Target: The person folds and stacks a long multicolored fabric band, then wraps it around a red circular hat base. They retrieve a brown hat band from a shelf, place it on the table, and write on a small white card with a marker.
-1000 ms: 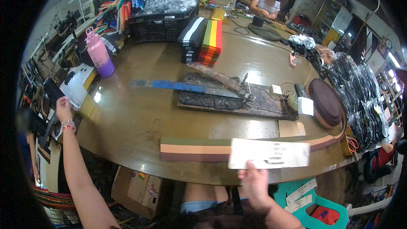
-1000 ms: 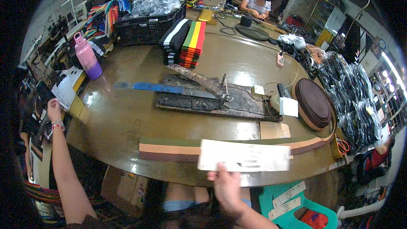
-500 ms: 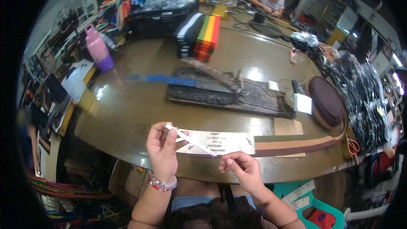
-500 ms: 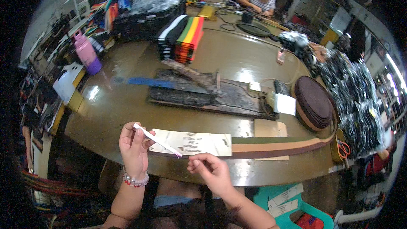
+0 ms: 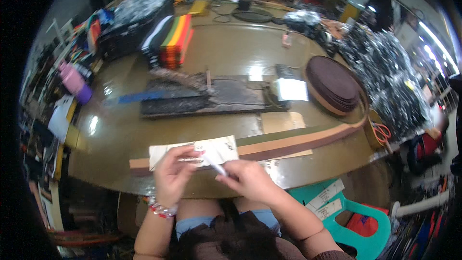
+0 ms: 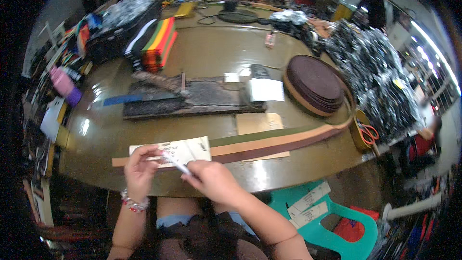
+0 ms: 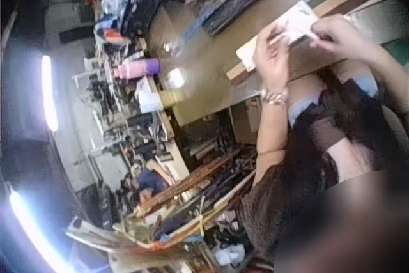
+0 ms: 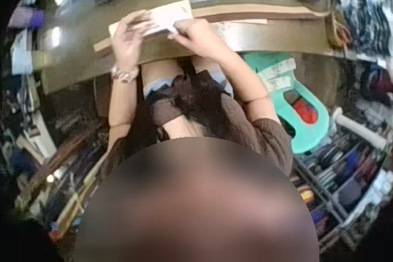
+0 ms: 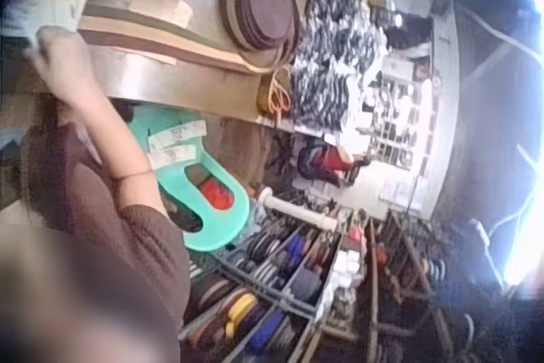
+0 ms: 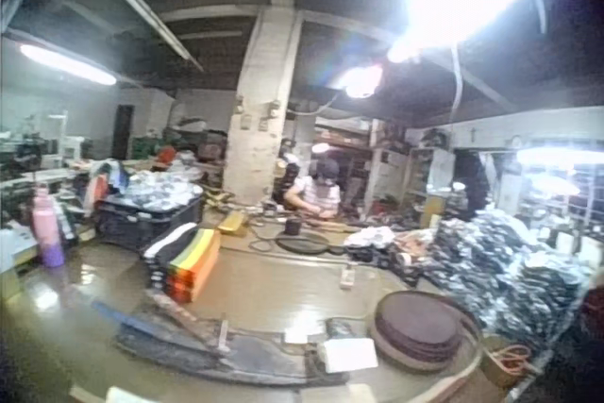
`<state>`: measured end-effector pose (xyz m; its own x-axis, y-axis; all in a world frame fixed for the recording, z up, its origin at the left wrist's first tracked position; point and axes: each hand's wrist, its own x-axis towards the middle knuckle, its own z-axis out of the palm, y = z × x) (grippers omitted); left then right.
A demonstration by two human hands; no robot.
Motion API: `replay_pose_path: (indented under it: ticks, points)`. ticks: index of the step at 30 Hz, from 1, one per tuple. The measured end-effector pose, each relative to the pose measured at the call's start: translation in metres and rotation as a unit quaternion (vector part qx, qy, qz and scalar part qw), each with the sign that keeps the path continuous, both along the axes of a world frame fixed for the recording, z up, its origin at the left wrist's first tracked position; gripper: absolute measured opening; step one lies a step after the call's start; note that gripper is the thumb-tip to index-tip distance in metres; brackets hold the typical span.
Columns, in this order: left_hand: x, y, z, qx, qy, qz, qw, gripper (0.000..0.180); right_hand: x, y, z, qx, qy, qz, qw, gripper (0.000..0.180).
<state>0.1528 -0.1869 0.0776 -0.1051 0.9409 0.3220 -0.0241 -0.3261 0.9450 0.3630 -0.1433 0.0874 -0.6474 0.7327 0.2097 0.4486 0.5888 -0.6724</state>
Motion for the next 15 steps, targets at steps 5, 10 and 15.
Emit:
replay_pose_path:
  ticks: [5, 10, 15]
  points:
    - [-0.098, 0.006, -0.032, -0.064, 0.545, 0.179, 0.817, 0.041, 0.119, 0.062, -0.024, -0.056, 0.083, -0.413, 0.905, 0.020]
    - [-0.168, -0.021, -0.079, -0.212, 0.516, 0.259, 0.788, 0.043, 0.241, 0.112, -0.079, 0.176, -0.156, -0.313, 0.920, 0.035]
    - [-0.123, -0.018, -0.091, -0.173, 0.376, 0.242, 0.878, 0.034, 0.311, 0.113, -0.112, -0.065, 0.082, -0.377, 0.920, 0.039]
